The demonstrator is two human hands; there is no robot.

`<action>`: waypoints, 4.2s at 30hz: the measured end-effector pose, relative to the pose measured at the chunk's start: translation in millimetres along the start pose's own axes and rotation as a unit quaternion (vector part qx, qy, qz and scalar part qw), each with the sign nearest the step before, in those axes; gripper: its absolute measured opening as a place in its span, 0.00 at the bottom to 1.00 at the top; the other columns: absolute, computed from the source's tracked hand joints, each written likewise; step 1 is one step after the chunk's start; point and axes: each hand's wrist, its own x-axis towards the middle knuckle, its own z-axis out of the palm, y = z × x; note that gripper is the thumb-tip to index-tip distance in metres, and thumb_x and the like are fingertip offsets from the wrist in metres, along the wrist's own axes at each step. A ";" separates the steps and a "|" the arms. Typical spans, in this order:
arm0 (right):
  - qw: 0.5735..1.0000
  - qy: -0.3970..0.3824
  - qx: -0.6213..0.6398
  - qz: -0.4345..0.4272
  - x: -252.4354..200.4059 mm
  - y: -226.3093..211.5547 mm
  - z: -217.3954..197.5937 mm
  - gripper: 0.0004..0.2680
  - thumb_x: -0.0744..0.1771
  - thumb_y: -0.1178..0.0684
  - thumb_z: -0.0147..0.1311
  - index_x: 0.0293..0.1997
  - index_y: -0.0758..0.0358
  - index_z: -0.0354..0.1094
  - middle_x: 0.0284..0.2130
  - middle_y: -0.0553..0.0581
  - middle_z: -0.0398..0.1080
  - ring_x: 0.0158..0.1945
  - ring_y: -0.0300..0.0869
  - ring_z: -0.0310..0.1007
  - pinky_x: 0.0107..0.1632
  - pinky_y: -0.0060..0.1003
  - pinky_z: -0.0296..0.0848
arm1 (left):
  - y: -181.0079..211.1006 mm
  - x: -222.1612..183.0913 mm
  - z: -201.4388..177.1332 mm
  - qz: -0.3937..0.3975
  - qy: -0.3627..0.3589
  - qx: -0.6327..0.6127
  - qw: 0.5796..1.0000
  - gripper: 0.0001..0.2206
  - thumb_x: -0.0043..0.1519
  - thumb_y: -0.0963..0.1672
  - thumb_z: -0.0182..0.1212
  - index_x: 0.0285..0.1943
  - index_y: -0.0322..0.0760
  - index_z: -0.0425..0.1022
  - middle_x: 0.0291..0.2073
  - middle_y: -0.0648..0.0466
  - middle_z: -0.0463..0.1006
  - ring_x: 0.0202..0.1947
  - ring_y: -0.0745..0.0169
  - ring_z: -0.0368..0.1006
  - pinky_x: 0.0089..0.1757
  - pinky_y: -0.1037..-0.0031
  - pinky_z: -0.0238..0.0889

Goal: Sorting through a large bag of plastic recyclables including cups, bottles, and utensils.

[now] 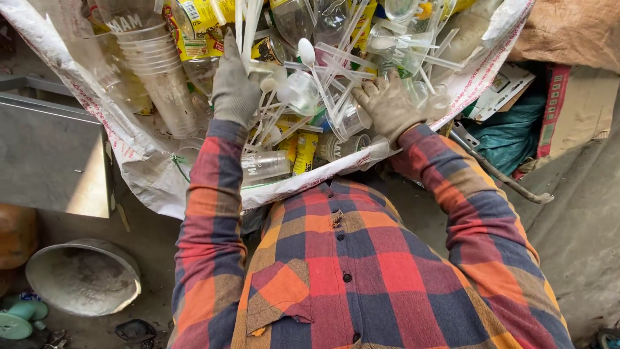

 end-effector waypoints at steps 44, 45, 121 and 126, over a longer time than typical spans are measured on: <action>0.555 0.160 0.812 -0.087 -114.5 10.7 -89.7 0.44 0.52 0.64 0.72 0.77 0.61 0.48 0.66 0.54 0.63 0.71 0.43 0.62 0.72 0.41 0.63 | 92.2 -196.9 52.0 0.279 0.176 -0.499 0.801 0.37 0.64 0.46 0.68 0.80 0.38 0.49 0.74 0.44 0.59 0.73 0.55 0.58 0.66 0.61 0.60; 0.571 0.148 0.802 -0.091 -116.5 11.3 -90.6 0.44 0.52 0.64 0.72 0.77 0.61 0.49 0.66 0.54 0.64 0.70 0.43 0.62 0.72 0.41 0.63 | 91.9 -190.9 48.4 0.249 0.021 -0.658 0.710 0.35 0.65 0.43 0.65 0.80 0.37 0.51 0.72 0.42 0.62 0.70 0.52 0.61 0.68 0.59 0.59; 0.484 0.435 0.726 0.222 -66.1 93.7 -16.1 0.11 0.68 0.58 0.60 0.56 0.58 0.71 0.49 0.52 0.75 0.52 0.40 0.75 0.59 0.33 0.75 | 24.4 -173.5 66.3 0.430 0.196 -0.209 0.856 0.47 0.54 0.49 0.79 0.74 0.38 0.45 0.62 0.46 0.69 0.62 0.52 0.70 0.62 0.62 0.64; 0.716 0.250 0.554 0.344 -39.6 120.8 5.5 0.16 0.68 0.51 0.61 0.62 0.63 0.68 0.52 0.61 0.76 0.54 0.45 0.76 0.61 0.36 0.72 | 12.8 -182.9 70.7 0.271 0.043 -0.368 0.889 0.40 0.50 0.44 0.77 0.69 0.40 0.54 0.60 0.48 0.72 0.61 0.54 0.72 0.60 0.63 0.66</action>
